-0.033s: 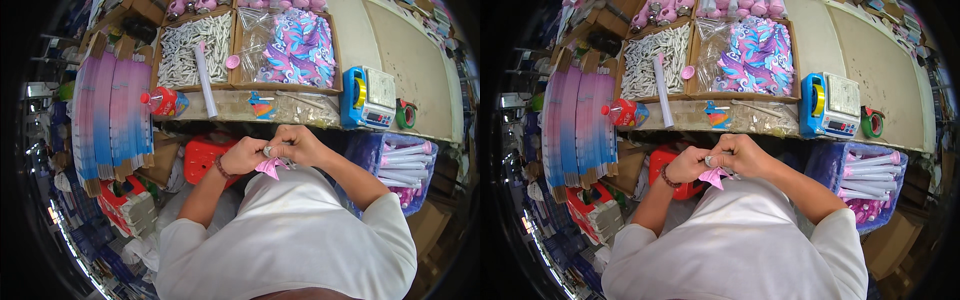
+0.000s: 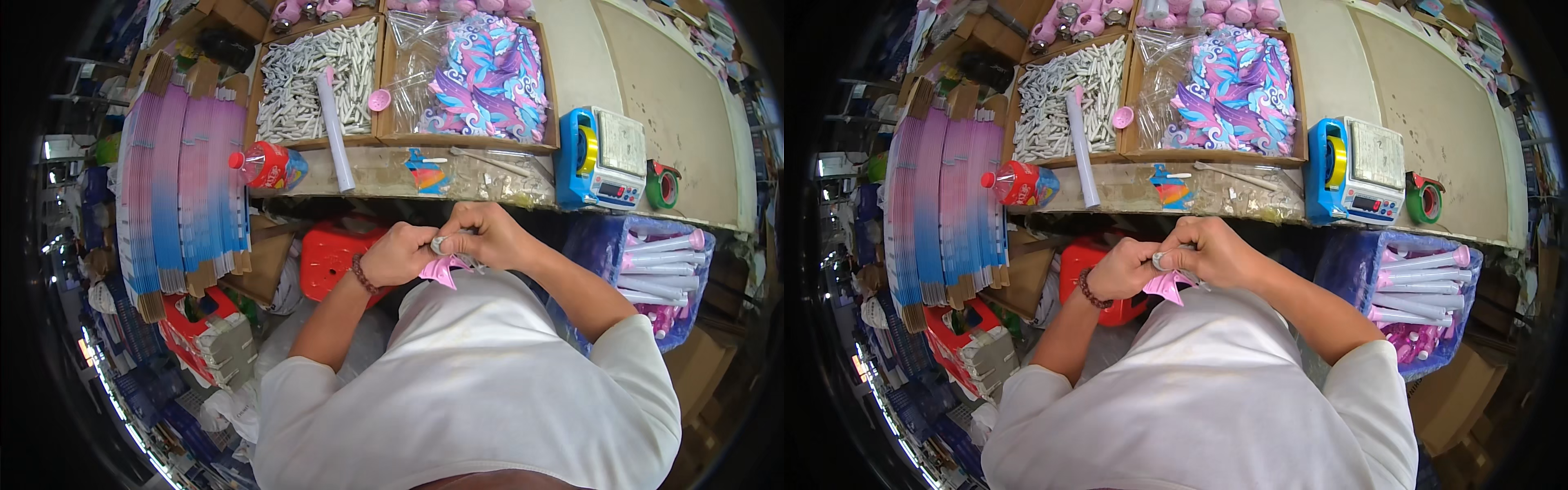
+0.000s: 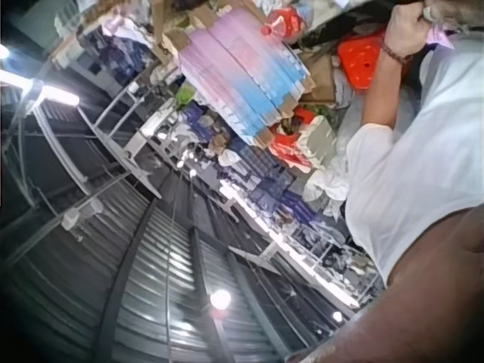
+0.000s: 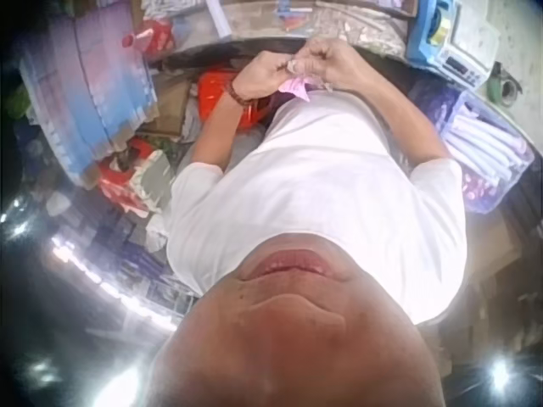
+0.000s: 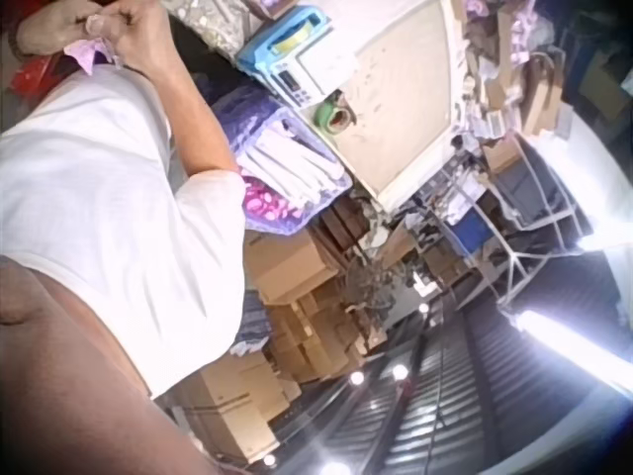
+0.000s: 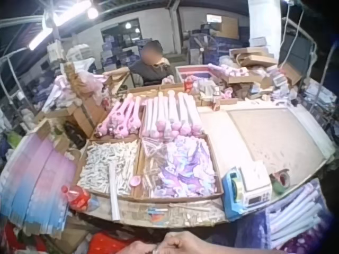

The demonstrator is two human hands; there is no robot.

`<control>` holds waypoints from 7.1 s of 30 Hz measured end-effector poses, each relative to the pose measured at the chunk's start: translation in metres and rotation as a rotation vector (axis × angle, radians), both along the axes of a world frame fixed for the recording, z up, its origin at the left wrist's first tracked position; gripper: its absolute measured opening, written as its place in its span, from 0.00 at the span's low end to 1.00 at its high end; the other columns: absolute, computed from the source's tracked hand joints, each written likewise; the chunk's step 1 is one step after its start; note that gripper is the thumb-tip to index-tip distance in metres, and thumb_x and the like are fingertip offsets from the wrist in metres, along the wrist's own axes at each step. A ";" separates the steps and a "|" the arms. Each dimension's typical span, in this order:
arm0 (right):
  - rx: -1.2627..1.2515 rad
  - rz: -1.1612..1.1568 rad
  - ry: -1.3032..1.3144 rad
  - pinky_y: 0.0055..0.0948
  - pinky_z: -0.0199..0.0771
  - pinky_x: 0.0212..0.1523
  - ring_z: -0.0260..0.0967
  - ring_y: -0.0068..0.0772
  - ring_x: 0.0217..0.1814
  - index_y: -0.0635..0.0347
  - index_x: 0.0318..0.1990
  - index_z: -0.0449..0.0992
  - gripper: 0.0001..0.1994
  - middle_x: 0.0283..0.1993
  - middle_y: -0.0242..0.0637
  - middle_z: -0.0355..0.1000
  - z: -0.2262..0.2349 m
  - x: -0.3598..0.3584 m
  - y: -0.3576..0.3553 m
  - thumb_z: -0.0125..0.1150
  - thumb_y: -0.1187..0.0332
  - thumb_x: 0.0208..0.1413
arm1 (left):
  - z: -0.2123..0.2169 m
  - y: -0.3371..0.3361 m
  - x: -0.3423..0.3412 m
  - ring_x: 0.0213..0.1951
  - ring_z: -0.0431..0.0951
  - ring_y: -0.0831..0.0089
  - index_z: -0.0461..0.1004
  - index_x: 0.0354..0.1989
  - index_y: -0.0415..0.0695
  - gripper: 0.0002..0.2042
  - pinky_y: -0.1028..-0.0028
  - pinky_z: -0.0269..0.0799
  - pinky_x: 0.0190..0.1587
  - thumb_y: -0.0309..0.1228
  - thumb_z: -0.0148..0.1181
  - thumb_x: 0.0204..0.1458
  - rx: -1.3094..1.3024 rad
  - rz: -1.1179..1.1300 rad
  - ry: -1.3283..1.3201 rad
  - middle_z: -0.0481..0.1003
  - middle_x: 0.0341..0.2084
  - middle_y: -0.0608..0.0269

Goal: The person assembles small pink plastic decorative items by inserting a white stick into a pink plastic piece and attaching it to a white cylindrical tube. The person handles the components one at a time and places the assembled items into a nearby container.

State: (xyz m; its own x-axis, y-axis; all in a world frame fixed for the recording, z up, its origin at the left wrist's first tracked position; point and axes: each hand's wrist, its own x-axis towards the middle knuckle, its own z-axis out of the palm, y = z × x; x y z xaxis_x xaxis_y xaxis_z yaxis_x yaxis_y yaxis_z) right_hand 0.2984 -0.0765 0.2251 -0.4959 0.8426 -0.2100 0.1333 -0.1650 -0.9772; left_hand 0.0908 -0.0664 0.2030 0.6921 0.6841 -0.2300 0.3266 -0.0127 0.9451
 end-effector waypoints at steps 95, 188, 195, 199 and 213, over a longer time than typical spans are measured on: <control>0.255 -0.198 -0.495 0.33 0.72 0.30 0.72 0.41 0.25 0.59 0.53 0.73 0.17 0.29 0.50 0.74 -0.042 -0.197 0.103 0.57 0.63 0.58 | -0.050 0.155 -0.244 0.53 0.67 0.55 0.81 0.32 0.47 0.06 0.61 0.59 0.59 0.29 0.65 0.44 0.861 0.517 0.159 0.73 0.46 0.56; -0.553 -0.346 0.786 0.25 0.55 0.15 0.56 0.26 0.13 0.63 0.55 0.68 0.20 0.17 0.32 0.62 -0.060 -0.033 -0.015 0.46 0.57 0.64 | -0.039 0.117 -0.256 0.55 0.69 0.64 0.80 0.38 0.40 0.14 0.68 0.63 0.57 0.39 0.60 0.55 0.602 0.646 -0.160 0.70 0.51 0.56; -0.478 -0.478 0.630 0.25 0.56 0.15 0.56 0.26 0.13 0.64 0.54 0.69 0.21 0.17 0.32 0.62 -0.044 -0.054 -0.012 0.48 0.56 0.63 | -0.094 0.133 -0.277 0.60 0.65 0.63 0.81 0.38 0.43 0.09 0.68 0.60 0.61 0.34 0.62 0.53 0.561 0.670 -0.194 0.67 0.56 0.56; -0.466 -0.481 0.565 0.25 0.55 0.14 0.56 0.26 0.13 0.65 0.53 0.69 0.20 0.18 0.33 0.62 -0.043 -0.073 -0.007 0.47 0.57 0.63 | -0.080 0.129 -0.267 0.63 0.61 0.60 0.80 0.37 0.42 0.08 0.66 0.59 0.62 0.25 0.63 0.48 0.671 0.670 -0.145 0.66 0.59 0.53; -0.172 -0.437 0.190 0.18 0.64 0.28 0.64 0.17 0.27 0.64 0.56 0.70 0.18 0.28 0.30 0.70 -0.030 -0.154 0.024 0.47 0.62 0.66 | -0.033 0.050 -0.168 0.26 0.78 0.71 0.66 0.50 0.38 0.12 0.75 0.75 0.23 0.23 0.53 0.58 -0.321 0.999 -0.745 0.75 0.32 0.60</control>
